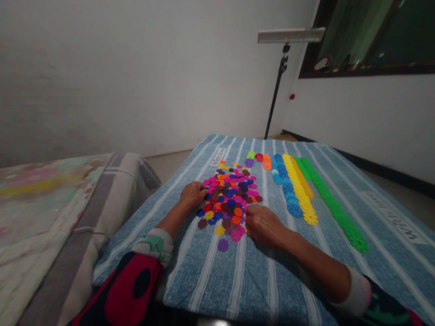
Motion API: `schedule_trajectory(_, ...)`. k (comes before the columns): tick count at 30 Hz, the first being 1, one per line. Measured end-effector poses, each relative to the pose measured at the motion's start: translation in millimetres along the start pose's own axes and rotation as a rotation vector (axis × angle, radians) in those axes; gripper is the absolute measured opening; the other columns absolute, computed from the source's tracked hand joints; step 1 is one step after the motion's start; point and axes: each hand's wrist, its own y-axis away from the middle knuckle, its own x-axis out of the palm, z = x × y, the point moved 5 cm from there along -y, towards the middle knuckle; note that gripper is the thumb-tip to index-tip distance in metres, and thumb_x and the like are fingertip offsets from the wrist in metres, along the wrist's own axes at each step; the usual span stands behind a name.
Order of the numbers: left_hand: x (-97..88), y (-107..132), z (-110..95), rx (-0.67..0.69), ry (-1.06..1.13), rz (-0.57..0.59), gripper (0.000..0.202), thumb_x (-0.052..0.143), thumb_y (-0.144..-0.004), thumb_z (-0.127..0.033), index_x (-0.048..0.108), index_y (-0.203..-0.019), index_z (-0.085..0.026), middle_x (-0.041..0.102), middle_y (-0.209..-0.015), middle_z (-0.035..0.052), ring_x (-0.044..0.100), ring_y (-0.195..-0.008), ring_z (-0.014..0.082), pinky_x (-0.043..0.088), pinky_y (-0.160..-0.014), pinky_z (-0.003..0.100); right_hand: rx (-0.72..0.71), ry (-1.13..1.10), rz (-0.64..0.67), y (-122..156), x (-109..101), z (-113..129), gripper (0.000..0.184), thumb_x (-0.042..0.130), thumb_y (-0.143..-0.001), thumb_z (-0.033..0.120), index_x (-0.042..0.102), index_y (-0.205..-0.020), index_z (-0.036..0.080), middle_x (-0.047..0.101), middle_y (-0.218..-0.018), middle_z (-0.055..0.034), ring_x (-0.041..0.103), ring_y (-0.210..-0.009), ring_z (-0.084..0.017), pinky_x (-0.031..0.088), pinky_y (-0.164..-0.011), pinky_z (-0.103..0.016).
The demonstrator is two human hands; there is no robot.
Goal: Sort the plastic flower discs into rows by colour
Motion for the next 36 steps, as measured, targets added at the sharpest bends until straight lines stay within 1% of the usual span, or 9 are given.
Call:
schedule_trajectory(6, -0.5, -3.8, 2.4, 0.001, -0.001, -0.004, 0.028, 0.053, -0.084, -0.027, 0.080, -0.090, -0.019, 0.076, -0.101, 0.0091, 0.068, -0.095, 0.0238, 0.047, -0.075, 0.027, 0.012, -0.292, -0.041, -6.5, -4.2, -4.4, 0.014, 0.060, -0.078, 0.008, 0.066, -0.069, 0.017, 0.064, -0.086, -0.0051, 0.058, -0.088, -0.018, 0.043, -0.077, -0.028)
schedule_trajectory(10, -3.1, -7.0, 4.8, 0.004, 0.021, -0.027, 0.027, 0.054, -0.082, -0.028, 0.080, -0.085, -0.021, 0.077, -0.098, 0.0080, 0.069, -0.094, 0.0246, 0.049, -0.076, 0.028, 0.058, -0.602, -0.191, -5.8, -11.8, -27.5, 0.013, 0.063, -0.074, 0.005, 0.067, -0.069, 0.017, 0.067, -0.094, -0.0048, 0.062, -0.096, -0.018, 0.046, -0.084, -0.028)
schedule_trajectory(13, -4.6, -7.6, 4.4, 0.032, 0.012, -0.032, 0.028, 0.053, -0.082, -0.028, 0.080, -0.084, -0.021, 0.077, -0.097, 0.0080, 0.069, -0.093, 0.0242, 0.049, -0.076, 0.028, 0.104, -0.678, -0.346, 5.9, -26.1, -69.5, 0.010, 0.064, -0.074, 0.010, 0.069, -0.070, 0.018, 0.069, -0.098, -0.0051, 0.064, -0.099, -0.019, 0.047, -0.091, -0.032)
schedule_trajectory(17, -5.0, -6.4, 3.2, 0.043, -0.009, -0.015, 0.030, 0.052, -0.083, -0.029, 0.080, -0.086, -0.020, 0.077, -0.096, 0.0079, 0.069, -0.092, 0.0236, 0.049, -0.076, 0.027, 0.302, -0.508, -0.514, 39.9, -46.6, -153.3, 0.009, 0.064, -0.074, 0.021, 0.070, -0.068, 0.020, 0.072, -0.096, -0.0062, 0.066, -0.099, -0.023, 0.046, -0.094, -0.037)
schedule_trajectory(20, -3.9, -6.4, 3.2, 0.034, -0.020, -0.012, 0.029, 0.052, -0.084, -0.030, 0.080, -0.086, -0.020, 0.076, -0.098, 0.0082, 0.069, -0.094, 0.0239, 0.048, -0.076, 0.027, 0.515, -0.335, -0.508, 70.3, -50.9, -210.2, 0.010, 0.061, -0.071, 0.023, 0.069, -0.065, 0.021, 0.072, -0.087, -0.0041, 0.067, -0.091, -0.022, 0.048, -0.089, -0.035)
schedule_trajectory(23, -2.0, -7.3, 4.6, 0.021, -0.013, -0.020, 0.028, 0.053, -0.084, -0.029, 0.079, -0.084, -0.020, 0.076, -0.098, 0.0084, 0.069, -0.094, 0.0244, 0.048, -0.075, 0.028, 0.615, -0.269, -0.503, 93.4, -48.0, -242.2, 0.011, 0.060, -0.067, 0.023, 0.069, -0.062, 0.020, 0.070, -0.079, -0.0057, 0.066, -0.085, -0.025, 0.048, -0.083, -0.036)
schedule_trajectory(26, 0.1, -7.8, 5.3, 0.019, -0.015, -0.006, 0.028, 0.052, -0.084, -0.027, 0.079, -0.084, -0.020, 0.076, -0.097, 0.0086, 0.069, -0.093, 0.0245, 0.048, -0.075, 0.029, 0.681, -0.219, -0.476, 103.5, -38.5, -255.3, 0.013, 0.060, -0.066, 0.023, 0.071, -0.061, 0.020, 0.070, -0.076, -0.0064, 0.065, -0.081, -0.025, 0.047, -0.078, -0.034)
schedule_trajectory(31, -1.3, -6.8, 4.5, 0.026, -0.020, -0.016, 0.027, 0.054, -0.084, -0.027, 0.079, -0.085, -0.020, 0.076, -0.096, 0.0078, 0.069, -0.092, 0.0238, 0.048, -0.075, 0.028, 0.706, -0.171, -0.394, 100.3, -21.0, -261.3, 0.016, 0.059, -0.069, 0.022, 0.074, -0.065, 0.018, 0.069, -0.075, -0.0056, 0.065, -0.078, -0.022, 0.044, -0.072, -0.029)
schedule_trajectory(36, -0.2, -7.4, 5.6, 0.035, -0.001, -0.018, 0.026, 0.054, -0.084, -0.027, 0.080, -0.083, -0.020, 0.077, -0.093, 0.0074, 0.069, -0.091, 0.0234, 0.048, -0.076, 0.027, 0.699, -0.108, -0.341, 96.0, -17.4, -263.1, 0.018, 0.059, -0.072, 0.021, 0.076, -0.068, 0.018, 0.070, -0.080, -0.0063, 0.064, -0.081, -0.021, 0.043, -0.071, -0.027)
